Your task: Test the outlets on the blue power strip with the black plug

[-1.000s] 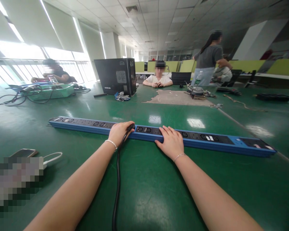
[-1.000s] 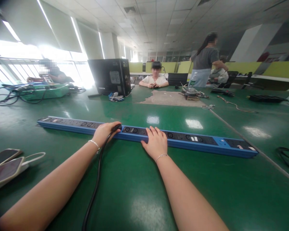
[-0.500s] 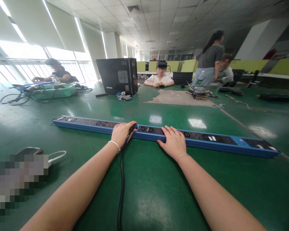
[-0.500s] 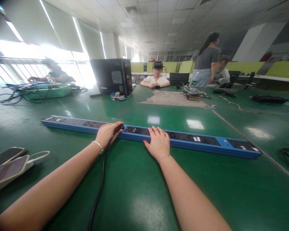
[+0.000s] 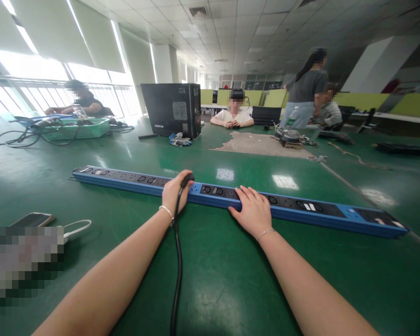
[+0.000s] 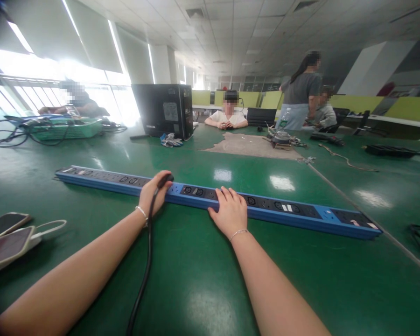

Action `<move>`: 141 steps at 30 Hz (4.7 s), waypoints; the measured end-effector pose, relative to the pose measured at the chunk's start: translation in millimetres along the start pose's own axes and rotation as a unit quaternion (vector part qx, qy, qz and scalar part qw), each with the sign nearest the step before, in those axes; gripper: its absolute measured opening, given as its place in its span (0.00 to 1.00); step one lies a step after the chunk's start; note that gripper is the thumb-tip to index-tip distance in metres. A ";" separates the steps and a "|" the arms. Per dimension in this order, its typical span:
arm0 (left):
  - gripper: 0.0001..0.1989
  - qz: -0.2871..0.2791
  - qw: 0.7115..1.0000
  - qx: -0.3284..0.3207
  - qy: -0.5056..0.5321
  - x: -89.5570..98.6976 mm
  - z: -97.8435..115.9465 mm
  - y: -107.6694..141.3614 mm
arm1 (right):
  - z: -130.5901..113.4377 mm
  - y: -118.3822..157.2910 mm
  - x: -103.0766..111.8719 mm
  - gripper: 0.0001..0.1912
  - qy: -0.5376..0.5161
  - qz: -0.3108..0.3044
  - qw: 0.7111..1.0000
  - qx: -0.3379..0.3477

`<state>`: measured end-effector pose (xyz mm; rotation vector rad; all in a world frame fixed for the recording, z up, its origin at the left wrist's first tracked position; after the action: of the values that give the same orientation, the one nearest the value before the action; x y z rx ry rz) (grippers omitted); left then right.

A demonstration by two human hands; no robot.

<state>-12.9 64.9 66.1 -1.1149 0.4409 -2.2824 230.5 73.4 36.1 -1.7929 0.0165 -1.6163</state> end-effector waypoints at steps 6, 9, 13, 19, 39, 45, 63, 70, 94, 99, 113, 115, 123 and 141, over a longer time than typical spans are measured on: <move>0.17 0.085 0.991 0.087 0.056 55.5 -62.7 -28.8 | 0.4 0.3 -0.6 0.28 0.001 -0.004 1.000 -0.002; 0.17 0.065 0.991 0.106 0.050 65.3 -98.8 -31.9 | 0.8 0.0 -1.3 0.28 0.004 -0.008 1.000 0.000; 0.19 0.035 0.993 0.093 0.064 63.2 -118.3 -29.9 | 1.1 -0.6 -2.0 0.28 0.003 -0.010 1.000 0.002; 0.19 -0.022 0.997 0.073 0.034 45.0 -113.6 -32.2 | 0.8 -0.6 -1.3 0.28 0.001 -0.013 1.000 -0.001; 0.17 -0.039 0.991 -0.036 -0.122 28.7 -105.6 -26.9 | 1.7 0.0 -2.6 0.28 0.001 -0.013 1.000 0.000; 0.18 -0.057 0.989 -0.027 -0.136 28.8 -109.5 -30.4 | 0.7 0.1 -2.3 0.28 0.006 -0.010 1.000 -0.001; 0.32 0.017 0.998 0.057 -0.013 46.7 -115.8 -20.2 | 1.9 -0.5 -3.8 0.27 0.004 -0.014 1.000 0.000; 0.08 0.121 0.960 0.234 0.090 83.7 -135.9 -16.4 | 1.4 -0.6 -2.2 0.28 0.008 -0.013 1.000 0.002; 0.16 -0.184 0.862 0.291 0.372 31.8 -42.3 -8.1 | 1.2 0.0 -2.4 0.28 0.006 -0.010 1.000 -0.003; 0.17 -0.234 0.882 0.288 0.289 -2.6 -7.4 14.1 | 0.2 -0.3 -2.3 0.28 0.002 -0.011 1.000 -0.002; 0.17 -0.258 0.835 0.379 0.303 -26.3 -11.2 22.5 | -0.6 -0.5 -0.6 0.28 -0.011 -0.005 1.000 -0.012; 0.17 -0.272 0.819 0.390 0.320 -28.9 -11.8 24.4 | -0.6 -0.6 -0.3 0.28 -0.010 -0.004 1.000 -0.011; 0.18 -0.284 0.803 0.406 0.332 -31.5 -15.2 25.0 | -0.3 0.1 0.3 0.28 -0.012 0.001 1.000 -0.013; 0.18 -0.301 0.809 0.410 0.296 -41.5 -18.6 29.5 | 0.2 -0.1 -1.6 0.28 -0.023 -0.001 1.000 -0.015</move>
<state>2.9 67.7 14.3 -0.0579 -0.7677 -2.8584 230.3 74.3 34.7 -1.8530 0.0192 -1.5832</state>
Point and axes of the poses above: each hand's wrist, its own y-axis away from the middle knuckle, its own x-axis out of the back of the hand, z = x × y, the point moved 8 cm from there along -y, towards the middle knuckle, and after that the axes turned 9 degrees about x, right-handed, at the moved point
